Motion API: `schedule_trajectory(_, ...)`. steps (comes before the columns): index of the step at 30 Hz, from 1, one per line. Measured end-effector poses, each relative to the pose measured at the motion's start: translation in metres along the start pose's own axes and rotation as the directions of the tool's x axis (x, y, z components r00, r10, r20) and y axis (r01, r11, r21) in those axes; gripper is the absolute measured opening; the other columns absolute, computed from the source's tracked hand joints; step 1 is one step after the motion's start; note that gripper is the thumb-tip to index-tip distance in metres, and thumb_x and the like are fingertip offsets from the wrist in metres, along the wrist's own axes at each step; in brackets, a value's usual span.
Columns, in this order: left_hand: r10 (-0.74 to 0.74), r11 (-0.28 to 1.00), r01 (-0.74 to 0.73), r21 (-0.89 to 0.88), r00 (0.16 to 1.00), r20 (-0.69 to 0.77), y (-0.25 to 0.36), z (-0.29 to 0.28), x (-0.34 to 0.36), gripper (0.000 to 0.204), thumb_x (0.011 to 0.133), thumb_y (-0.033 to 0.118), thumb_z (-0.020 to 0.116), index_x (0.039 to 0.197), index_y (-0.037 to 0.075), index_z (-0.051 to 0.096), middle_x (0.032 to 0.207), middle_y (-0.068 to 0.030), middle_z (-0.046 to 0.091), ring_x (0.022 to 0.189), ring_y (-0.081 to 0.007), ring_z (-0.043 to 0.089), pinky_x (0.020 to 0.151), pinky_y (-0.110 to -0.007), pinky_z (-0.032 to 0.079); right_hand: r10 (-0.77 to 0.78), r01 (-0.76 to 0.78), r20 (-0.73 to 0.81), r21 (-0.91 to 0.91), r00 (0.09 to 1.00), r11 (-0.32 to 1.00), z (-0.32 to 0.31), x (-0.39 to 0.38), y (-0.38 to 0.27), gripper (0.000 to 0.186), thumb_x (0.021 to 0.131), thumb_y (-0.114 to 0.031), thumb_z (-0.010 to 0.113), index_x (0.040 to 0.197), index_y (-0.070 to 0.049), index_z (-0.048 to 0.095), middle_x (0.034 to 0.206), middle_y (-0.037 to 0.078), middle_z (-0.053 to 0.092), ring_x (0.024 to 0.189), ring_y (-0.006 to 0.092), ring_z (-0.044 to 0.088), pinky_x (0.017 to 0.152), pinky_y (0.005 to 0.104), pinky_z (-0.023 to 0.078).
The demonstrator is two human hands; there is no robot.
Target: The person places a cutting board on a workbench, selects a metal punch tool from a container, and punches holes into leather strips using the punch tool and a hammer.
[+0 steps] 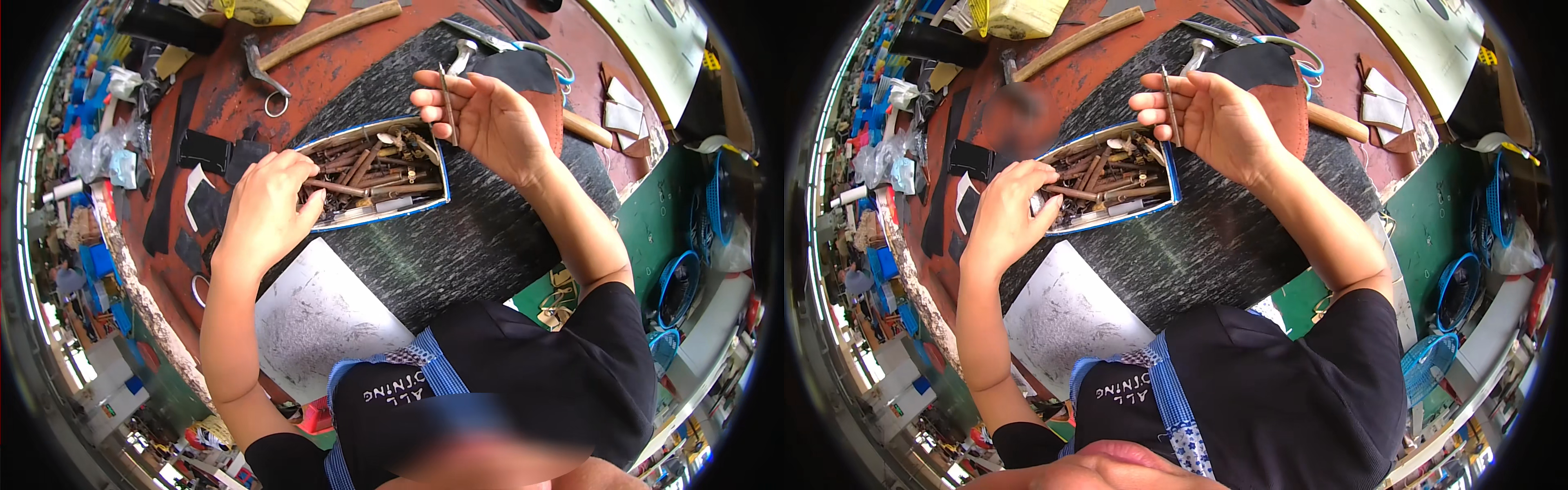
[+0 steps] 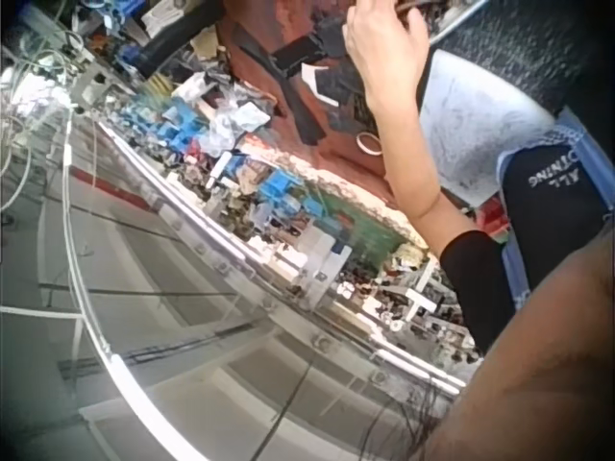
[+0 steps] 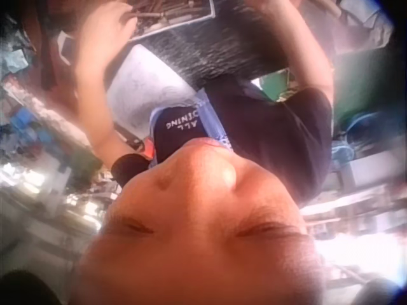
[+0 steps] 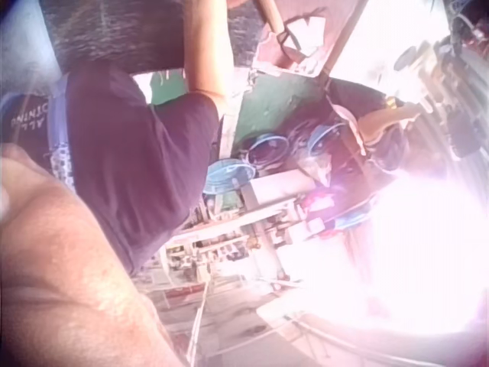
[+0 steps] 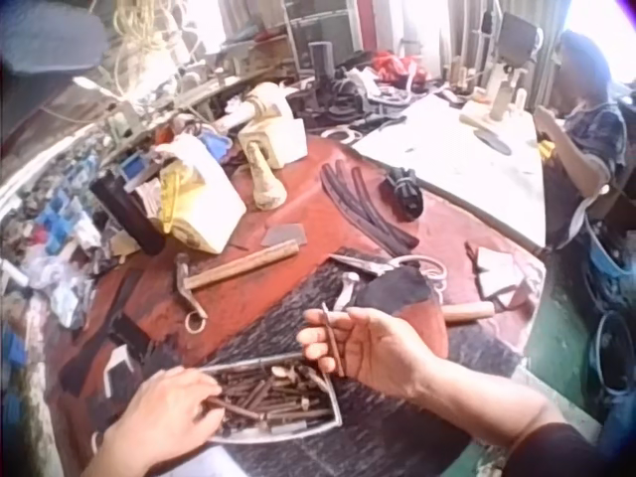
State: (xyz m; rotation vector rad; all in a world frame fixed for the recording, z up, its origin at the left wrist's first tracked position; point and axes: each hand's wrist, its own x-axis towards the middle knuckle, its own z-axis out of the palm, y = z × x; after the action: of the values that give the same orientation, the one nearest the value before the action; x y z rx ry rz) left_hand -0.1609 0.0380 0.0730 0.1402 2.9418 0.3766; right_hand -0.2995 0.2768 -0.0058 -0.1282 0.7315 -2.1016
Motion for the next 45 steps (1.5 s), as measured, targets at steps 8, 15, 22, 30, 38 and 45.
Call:
schedule_trajectory(8, -0.016, 0.999, 0.016, 0.043, 1.0, -0.002, 0.009, -0.003, 0.0, 0.031, 0.073, 0.014, 0.071, 0.099, -0.002, 0.063, 0.102, -0.0132, 0.062, 0.099, -0.0301, 0.059, 0.086, -0.039, 0.045, 0.017, -0.017, 0.024, -0.012, 1.0, 1.0, -0.006, 0.002, 0.0, 0.054, 0.099, -0.034, 0.029, 0.131, 0.008, 0.043, 0.115, 0.016, 0.06, 0.1, 0.0197, 0.059, 0.091, 0.0315, 0.048)
schedule_trajectory(15, 0.049, 0.998, -0.053, -0.036, 0.992, -0.118, 0.022, -0.007, 0.012, 0.037, 0.072, 0.015, 0.074, 0.106, 0.003, 0.063, 0.1, -0.0116, 0.062, 0.097, -0.0291, 0.059, 0.086, -0.039, 0.044, -0.008, 0.011, 0.044, -0.085, 0.999, 0.996, -0.005, 0.003, 0.001, 0.04, 0.1, -0.023, 0.038, 0.127, 0.005, 0.049, 0.107, 0.009, 0.063, 0.093, 0.0138, 0.06, 0.084, 0.0266, 0.049)
schedule_trajectory(22, -0.089, 0.816, -0.194, -0.545, 0.889, -0.449, 0.058, 0.003, 0.037, 0.034, 0.077, 0.007, 0.074, 0.11, 0.005, 0.067, 0.091, -0.0071, 0.061, 0.084, -0.0167, 0.061, 0.074, -0.027, 0.05, -0.088, 0.187, 0.214, -0.501, 0.973, 0.845, 0.014, -0.014, 0.008, 0.034, 0.095, -0.016, 0.055, 0.126, -0.002, 0.057, 0.089, -0.003, 0.062, 0.08, 0.0038, 0.054, 0.075, 0.0207, 0.045)
schedule_trajectory(30, -0.135, 0.675, -0.289, -0.679, 0.857, -0.498, 0.069, 0.019, 0.04, 0.018, 0.076, 0.002, 0.074, 0.094, 0.004, 0.072, 0.083, -0.0051, 0.061, 0.075, -0.0105, 0.059, 0.069, -0.021, 0.048, -0.183, 0.332, 0.304, -0.569, 0.935, 0.752, 0.021, -0.019, 0.013, 0.017, 0.092, -0.008, 0.059, 0.105, 0.001, 0.064, 0.088, 0.003, 0.062, 0.082, 0.0094, 0.06, 0.072, 0.0247, 0.05)
schedule_trajectory(38, -0.234, 0.364, -0.274, -0.89, 0.898, -0.372, 0.083, 0.025, 0.035, 0.016, 0.08, -0.006, 0.068, 0.096, -0.003, 0.069, 0.094, -0.0063, 0.058, 0.086, -0.0111, 0.06, 0.077, -0.023, 0.052, -0.438, 0.603, 0.42, -0.623, 0.795, 0.498, 0.014, -0.013, 0.019, 0.013, 0.083, -0.003, 0.067, 0.095, 0.0, 0.064, 0.091, 0.008, 0.065, 0.084, 0.017, 0.063, 0.072, 0.0287, 0.051)
schedule_trajectory(45, -0.199, 0.336, -0.268, -0.903, 0.917, -0.346, 0.082, 0.029, 0.031, 0.02, 0.08, -0.009, 0.066, 0.099, -0.004, 0.068, 0.099, -0.0073, 0.056, 0.09, -0.0126, 0.06, 0.08, -0.023, 0.054, -0.449, 0.63, 0.452, -0.647, 0.771, 0.429, 0.015, -0.015, 0.019, 0.013, 0.081, -0.002, 0.068, 0.093, -0.001, 0.064, 0.091, 0.01, 0.065, 0.086, 0.0209, 0.063, 0.074, 0.0312, 0.051)
